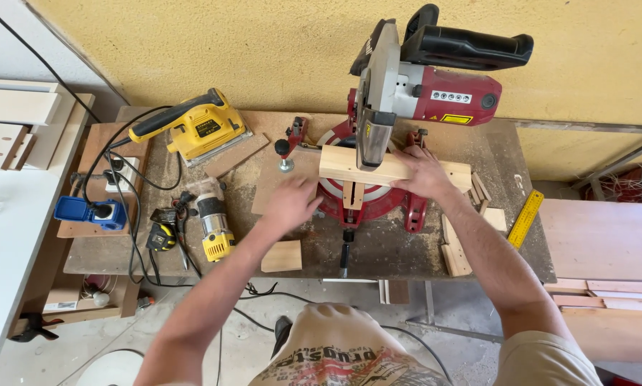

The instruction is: Measuring and cutting wooden boards to specific sizes using a miter saw and tape measure.

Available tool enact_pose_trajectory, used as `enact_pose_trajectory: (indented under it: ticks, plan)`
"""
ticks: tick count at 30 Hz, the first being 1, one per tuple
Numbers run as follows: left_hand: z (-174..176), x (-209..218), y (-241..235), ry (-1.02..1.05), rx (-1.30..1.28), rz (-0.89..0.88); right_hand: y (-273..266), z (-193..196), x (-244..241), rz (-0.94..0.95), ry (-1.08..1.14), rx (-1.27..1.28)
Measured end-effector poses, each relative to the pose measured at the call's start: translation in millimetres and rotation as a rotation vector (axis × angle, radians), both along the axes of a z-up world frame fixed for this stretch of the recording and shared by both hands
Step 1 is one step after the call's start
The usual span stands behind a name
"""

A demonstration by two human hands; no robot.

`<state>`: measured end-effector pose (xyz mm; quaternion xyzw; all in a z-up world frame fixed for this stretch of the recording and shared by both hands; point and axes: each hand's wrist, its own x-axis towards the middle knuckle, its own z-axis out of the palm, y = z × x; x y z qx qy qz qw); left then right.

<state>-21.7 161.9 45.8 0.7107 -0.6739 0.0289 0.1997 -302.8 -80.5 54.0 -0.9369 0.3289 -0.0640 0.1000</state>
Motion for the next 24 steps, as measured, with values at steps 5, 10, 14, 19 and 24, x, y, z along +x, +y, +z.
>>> enact_pose_trajectory:
  ticks: [5, 10, 14, 19, 24]
  plan:
    - [1.6, 1.5, -101.3, -0.11, 0.256, -0.11, 0.4, 2.2, 0.8, -0.024, -0.007, 0.005]
    - [-30.8, 14.9, -148.6, -0.127, 0.482, -0.131, -2.1, -2.0, 1.1, -0.071, 0.019, 0.051]
    - [-18.9, 14.3, -147.4, -0.087, 0.574, -0.108, 19.8, 18.0, 10.9, -0.114, 0.167, -0.039]
    - [0.1, 11.4, -142.4, -0.082, 0.611, -0.131, 73.6, 126.3, 9.0, -0.16, 0.302, -0.129]
    - [53.6, -2.0, -125.5, 0.03, 0.78, -0.066, 78.8, 273.7, 20.5, 0.127, -0.333, -0.733]
